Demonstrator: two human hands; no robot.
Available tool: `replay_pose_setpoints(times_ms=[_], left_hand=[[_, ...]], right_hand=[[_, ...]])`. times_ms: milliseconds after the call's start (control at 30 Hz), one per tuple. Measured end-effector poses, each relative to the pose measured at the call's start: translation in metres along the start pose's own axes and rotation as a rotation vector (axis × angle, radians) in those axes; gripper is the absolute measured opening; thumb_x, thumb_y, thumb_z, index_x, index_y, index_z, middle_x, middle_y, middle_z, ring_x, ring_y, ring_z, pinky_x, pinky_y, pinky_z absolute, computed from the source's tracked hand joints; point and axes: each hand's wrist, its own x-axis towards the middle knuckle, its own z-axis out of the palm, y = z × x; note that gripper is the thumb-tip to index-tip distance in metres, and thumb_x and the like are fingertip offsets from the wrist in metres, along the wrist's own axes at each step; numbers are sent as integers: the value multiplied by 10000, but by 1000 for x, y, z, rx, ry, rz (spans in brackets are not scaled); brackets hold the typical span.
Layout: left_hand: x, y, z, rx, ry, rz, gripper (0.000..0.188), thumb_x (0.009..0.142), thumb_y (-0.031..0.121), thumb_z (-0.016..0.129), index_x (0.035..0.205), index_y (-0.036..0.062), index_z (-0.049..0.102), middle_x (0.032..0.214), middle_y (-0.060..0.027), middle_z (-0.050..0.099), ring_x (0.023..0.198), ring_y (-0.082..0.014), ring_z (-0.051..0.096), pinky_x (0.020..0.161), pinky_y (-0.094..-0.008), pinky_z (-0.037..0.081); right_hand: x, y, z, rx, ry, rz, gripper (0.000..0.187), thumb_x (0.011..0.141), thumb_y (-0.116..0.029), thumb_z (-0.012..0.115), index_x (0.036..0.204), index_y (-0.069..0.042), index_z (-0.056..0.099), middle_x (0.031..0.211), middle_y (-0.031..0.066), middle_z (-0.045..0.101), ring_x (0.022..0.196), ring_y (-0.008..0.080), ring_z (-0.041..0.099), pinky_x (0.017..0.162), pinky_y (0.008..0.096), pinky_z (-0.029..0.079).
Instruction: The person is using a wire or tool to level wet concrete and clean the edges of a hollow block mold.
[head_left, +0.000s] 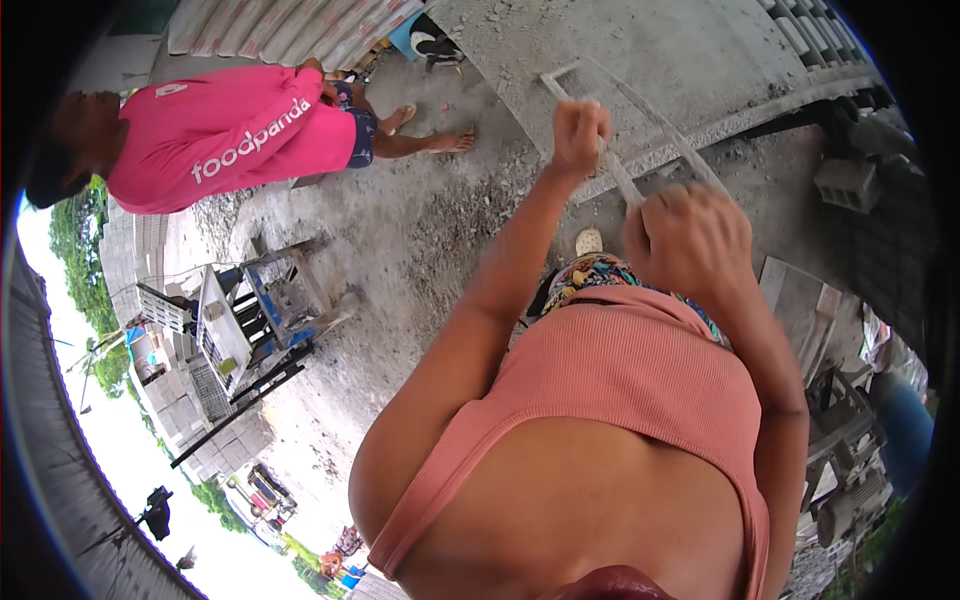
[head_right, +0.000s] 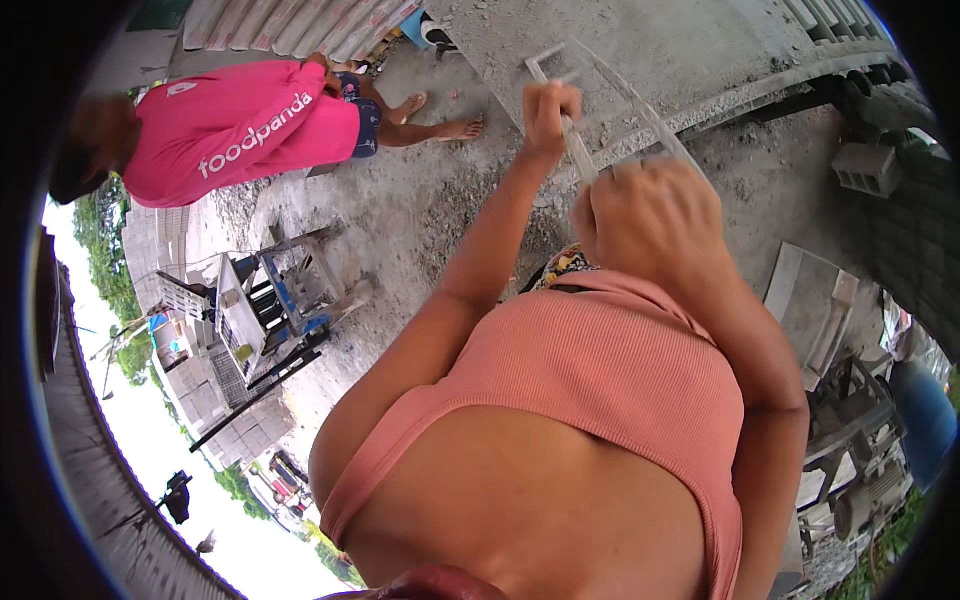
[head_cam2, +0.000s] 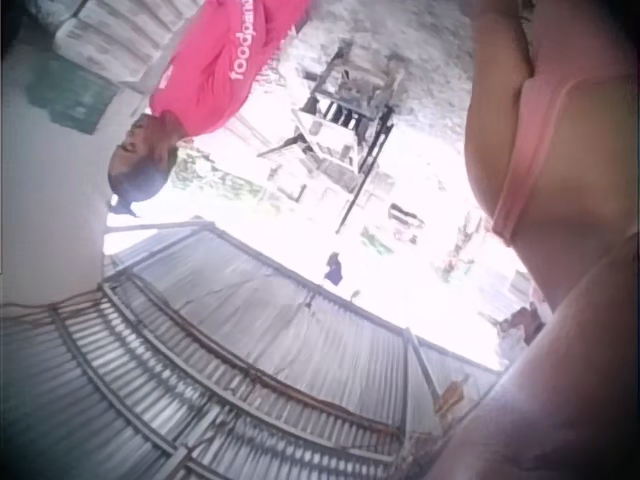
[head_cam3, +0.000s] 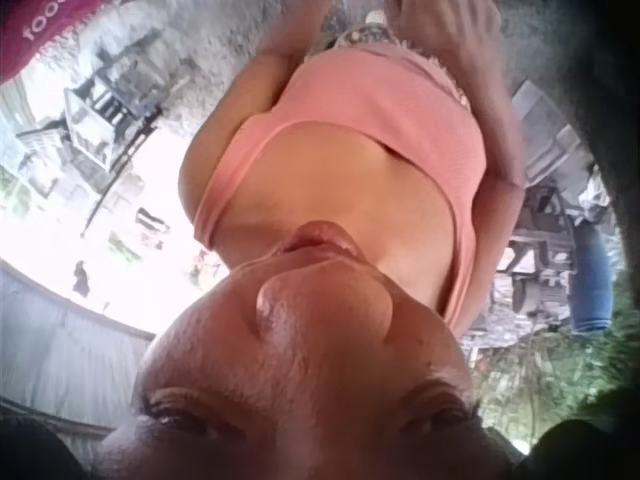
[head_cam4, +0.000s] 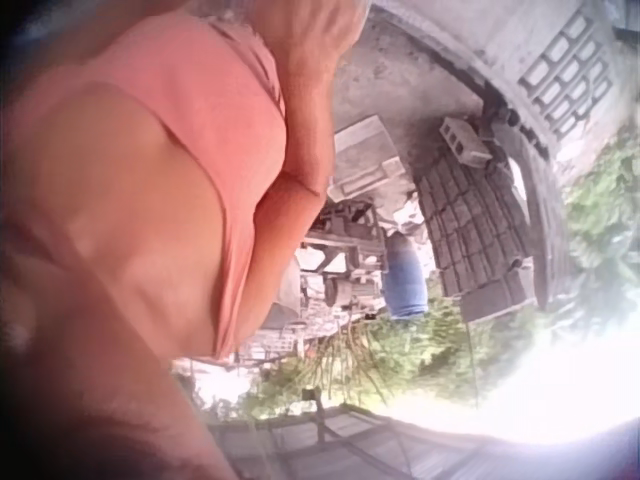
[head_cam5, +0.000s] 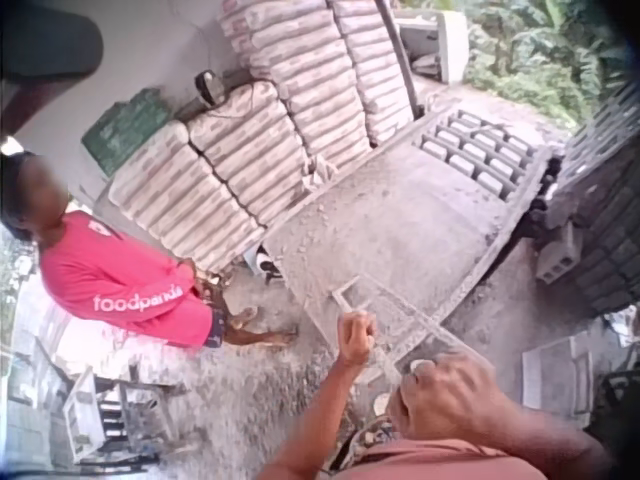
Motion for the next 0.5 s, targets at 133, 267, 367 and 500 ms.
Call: replay_pose_setpoints(times_ms=[133, 267, 367, 500], left_hand=[[43, -35, -16, 179, -176, 119, 435, 858, 212, 407, 477, 1, 413, 402, -87, 399, 341, -160, 366, 377, -317, 291], [-12, 8, -1, 161, -108, -74, 454, 864, 224, 406, 468, 3, 432, 397, -86, 389, 340, -166, 379, 387, -335, 303], [-46, 8, 13, 54, -14, 8, 479, 892, 215, 382, 457, 14, 374, 410, -74, 387, 364, -164, 352, 395, -335, 285], [4, 11, 7, 275, 111, 141, 528, 918, 286, 361, 472, 3, 347, 406, -73, 316, 360, -161, 283, 394, -336, 241]], right_hand=[[28, 33, 46, -8, -35, 35, 256, 735, -188, 602, 548, -24, 539, 573, 131, 567, 531, 314, 553, 546, 384, 450], [-2, 11, -3, 68, -63, -23, 296, 753, -187, 559, 501, -32, 554, 508, 126, 539, 474, 291, 556, 501, 368, 459], [-25, -10, -16, 18, -192, -31, 280, 747, -174, 562, 508, -28, 552, 509, 130, 535, 491, 285, 555, 496, 364, 451], [8, 1, 5, -101, 123, -24, 286, 744, -178, 567, 491, -45, 555, 513, 116, 535, 475, 288, 548, 483, 362, 448]])
